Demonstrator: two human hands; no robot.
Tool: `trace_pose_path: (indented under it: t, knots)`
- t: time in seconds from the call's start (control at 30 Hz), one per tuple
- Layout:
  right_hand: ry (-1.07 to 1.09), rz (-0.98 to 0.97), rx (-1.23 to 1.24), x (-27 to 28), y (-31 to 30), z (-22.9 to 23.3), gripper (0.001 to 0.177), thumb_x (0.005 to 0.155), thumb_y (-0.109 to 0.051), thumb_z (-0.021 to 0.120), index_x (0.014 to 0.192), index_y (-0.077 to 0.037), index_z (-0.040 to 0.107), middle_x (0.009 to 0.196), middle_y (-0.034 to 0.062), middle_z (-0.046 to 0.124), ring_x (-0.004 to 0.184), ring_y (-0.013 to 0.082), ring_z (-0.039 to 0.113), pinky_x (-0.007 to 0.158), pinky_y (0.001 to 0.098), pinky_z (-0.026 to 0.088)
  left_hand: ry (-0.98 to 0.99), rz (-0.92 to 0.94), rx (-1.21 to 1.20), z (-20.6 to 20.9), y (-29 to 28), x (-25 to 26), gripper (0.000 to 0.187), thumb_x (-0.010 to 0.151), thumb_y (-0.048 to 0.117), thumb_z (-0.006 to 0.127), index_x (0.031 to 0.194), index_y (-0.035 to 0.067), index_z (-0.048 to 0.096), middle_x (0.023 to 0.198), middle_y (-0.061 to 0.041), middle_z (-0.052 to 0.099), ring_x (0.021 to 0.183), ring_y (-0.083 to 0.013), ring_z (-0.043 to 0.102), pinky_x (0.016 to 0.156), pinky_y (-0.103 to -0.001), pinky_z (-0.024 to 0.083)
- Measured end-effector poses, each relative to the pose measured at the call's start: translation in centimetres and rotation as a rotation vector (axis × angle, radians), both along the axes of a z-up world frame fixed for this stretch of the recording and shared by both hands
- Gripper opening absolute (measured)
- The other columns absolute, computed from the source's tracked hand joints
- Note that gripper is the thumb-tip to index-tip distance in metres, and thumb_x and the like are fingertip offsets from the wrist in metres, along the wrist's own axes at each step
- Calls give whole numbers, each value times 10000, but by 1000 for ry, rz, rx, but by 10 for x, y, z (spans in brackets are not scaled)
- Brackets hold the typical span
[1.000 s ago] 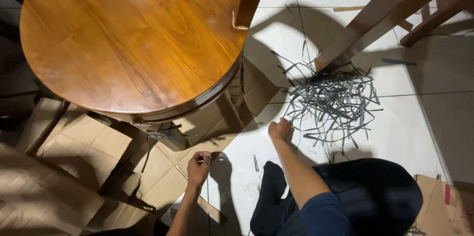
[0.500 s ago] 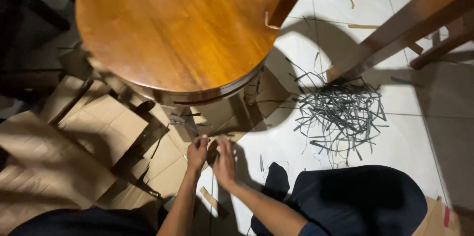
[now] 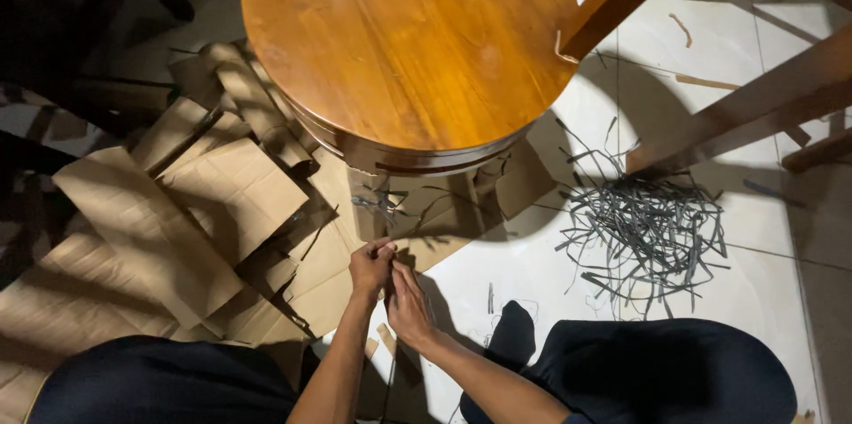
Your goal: Wrapping a wooden chair leg with cardboard and securing it with plastic ties
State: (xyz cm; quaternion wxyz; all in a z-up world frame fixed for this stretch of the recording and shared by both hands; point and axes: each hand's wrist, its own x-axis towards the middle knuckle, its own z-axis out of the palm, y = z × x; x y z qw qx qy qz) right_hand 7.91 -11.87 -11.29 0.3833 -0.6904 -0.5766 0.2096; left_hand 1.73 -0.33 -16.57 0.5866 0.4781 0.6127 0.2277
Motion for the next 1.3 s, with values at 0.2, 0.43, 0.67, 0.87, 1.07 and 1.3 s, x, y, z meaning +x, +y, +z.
trace_pose_path:
  t: [0.2, 0.43, 0.67, 0.87, 1.07, 1.3]
  knots:
    - [113, -200, -47, 0, 13, -11, 393, 851, 73, 560, 1228, -32, 600, 1282, 79, 611, 1177, 255, 622, 1034, 363, 513, 22, 100, 35, 12, -1, 2, 232, 891, 196, 717, 1045, 46, 801, 838, -63, 777, 713, -155, 664, 712, -273, 551]
    - [445, -557, -259, 46, 67, -58, 423, 984, -395, 592, 1293, -113, 659, 1253, 189, 710, 1242, 357, 626, 1031, 472, 506, 179, -97, -11, 6, -11, 7, 175, 916, 228, 684, 1007, 252, 832, 1003, -178, 776, 1080, -405, 698, 951, -475, 561]
    - [722, -667, -366, 57, 107, -91, 196, 953, -177, 613, 925, -87, 785, 802, 76, 780, 741, 167, 754, 591, 330, 610, 204, -76, 129, 38, -8, -3, 254, 857, 253, 707, 1096, 169, 692, 1059, -177, 697, 1103, -385, 669, 973, -504, 538]
    - [448, -727, -524, 78, 128, -107, 178, 873, -215, 698, 709, -218, 767, 569, -39, 703, 592, 168, 719, 537, 324, 559, 131, -73, 422, 84, 30, -10, 689, 786, 127, 750, 1383, 13, 427, 1321, -234, 496, 1318, -449, 494, 1141, -563, 403]
    - [263, -337, -466, 63, 114, -40, 247, 910, -181, 543, 886, -59, 757, 832, 194, 745, 886, 351, 723, 781, 440, 552, 122, -197, 441, 60, 56, -18, 676, 779, 125, 794, 1377, 62, 486, 1285, -183, 567, 1266, -415, 562, 1101, -551, 452]
    - [504, -138, -810, 43, 136, 157, 474, 1029, -200, 421, 1312, 115, 636, 1267, 261, 704, 1260, 262, 648, 1113, 340, 438, 108, -283, 532, 19, 74, -28, 668, 750, 94, 827, 1348, 114, 530, 1223, -120, 625, 1186, -364, 634, 1019, -480, 539]
